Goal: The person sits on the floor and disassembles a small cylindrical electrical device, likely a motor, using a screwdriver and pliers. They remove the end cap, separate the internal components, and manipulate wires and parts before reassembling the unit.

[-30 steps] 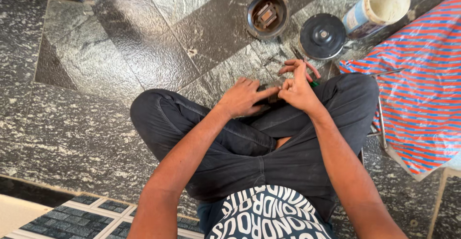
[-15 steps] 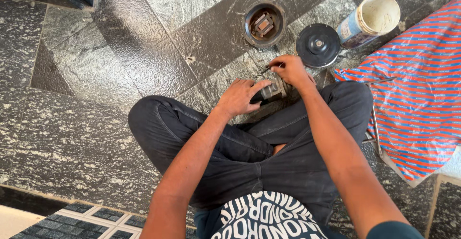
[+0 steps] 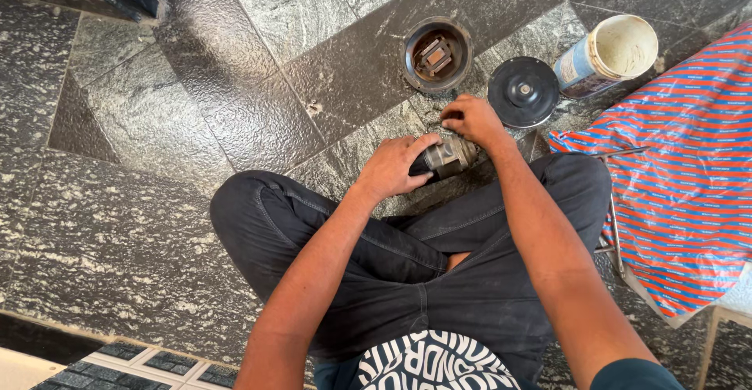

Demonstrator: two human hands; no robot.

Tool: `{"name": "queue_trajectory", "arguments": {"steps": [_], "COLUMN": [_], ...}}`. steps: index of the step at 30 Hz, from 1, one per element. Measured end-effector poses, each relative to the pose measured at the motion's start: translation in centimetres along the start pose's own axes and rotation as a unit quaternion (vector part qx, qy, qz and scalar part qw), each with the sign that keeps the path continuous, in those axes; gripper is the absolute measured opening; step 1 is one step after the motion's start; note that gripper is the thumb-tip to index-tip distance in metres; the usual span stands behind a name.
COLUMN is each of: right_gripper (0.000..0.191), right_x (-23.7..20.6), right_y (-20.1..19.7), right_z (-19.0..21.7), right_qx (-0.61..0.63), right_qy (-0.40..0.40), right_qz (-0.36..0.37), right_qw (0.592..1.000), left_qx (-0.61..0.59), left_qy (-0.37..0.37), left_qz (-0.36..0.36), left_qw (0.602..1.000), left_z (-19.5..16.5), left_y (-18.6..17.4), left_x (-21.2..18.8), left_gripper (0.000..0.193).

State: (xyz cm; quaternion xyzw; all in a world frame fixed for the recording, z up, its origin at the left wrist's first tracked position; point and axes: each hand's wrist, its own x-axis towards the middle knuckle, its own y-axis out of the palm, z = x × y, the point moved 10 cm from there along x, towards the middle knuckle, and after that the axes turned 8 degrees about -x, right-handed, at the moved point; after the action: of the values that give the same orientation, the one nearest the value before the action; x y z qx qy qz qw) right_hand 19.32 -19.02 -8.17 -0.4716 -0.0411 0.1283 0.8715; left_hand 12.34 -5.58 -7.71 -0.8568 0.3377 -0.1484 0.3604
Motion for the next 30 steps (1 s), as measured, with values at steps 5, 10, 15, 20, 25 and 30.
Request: {"name": "queue_trajectory", "arguments": {"steps": [5,10,15,20,25,30], "right_gripper": [0.019,0.018,0.015,0.019,0.015,0.017], "right_x": [-3.1,-9.3,-12.9,-12.3,-12.2,-12.1], "right_y": [-4.4,-6.7,-5.4,-4.1,-4.2,-4.2], "right_z": [-0.7,1.9,5.6,5.9,5.7,6.3], "right_qx": [0.110,0.078,-0.021,-0.043,0.016,-0.002], "right_qy": [0.050,0.018,-0.052,-0.047,-0.035,-0.050], "right_qz": [-0.142,-0.211,-0.261,-0.223,-0.219,-0.236], "right_qw": [0.982,0.974,0.964,0.973,0.975,0.971], "left_qx": [-0.004,-0.011,-0.021,-0.076,-0.153,-0.157], "left_qy": [0.003,0.007,0.028,0.008,-0.005,-0.013], "left_qz": [-0.005,-0.034,-0.055,-0.061,-0.043,-0.046], "left_qw": [1.000,0.999,0.998,0.995,0.987,0.986], "left_z": [0.4,0.8,0.6,0.9,1.1,0.9], "left_y": [0.2,-0.2,-0.7,-1.3,-1.6,-1.9], "left_x": [0.2,0.4,0.3,0.3,0.6,0.4], "left_gripper": [0.070,0.072,0.075,0.078,0.080,0.078]}}
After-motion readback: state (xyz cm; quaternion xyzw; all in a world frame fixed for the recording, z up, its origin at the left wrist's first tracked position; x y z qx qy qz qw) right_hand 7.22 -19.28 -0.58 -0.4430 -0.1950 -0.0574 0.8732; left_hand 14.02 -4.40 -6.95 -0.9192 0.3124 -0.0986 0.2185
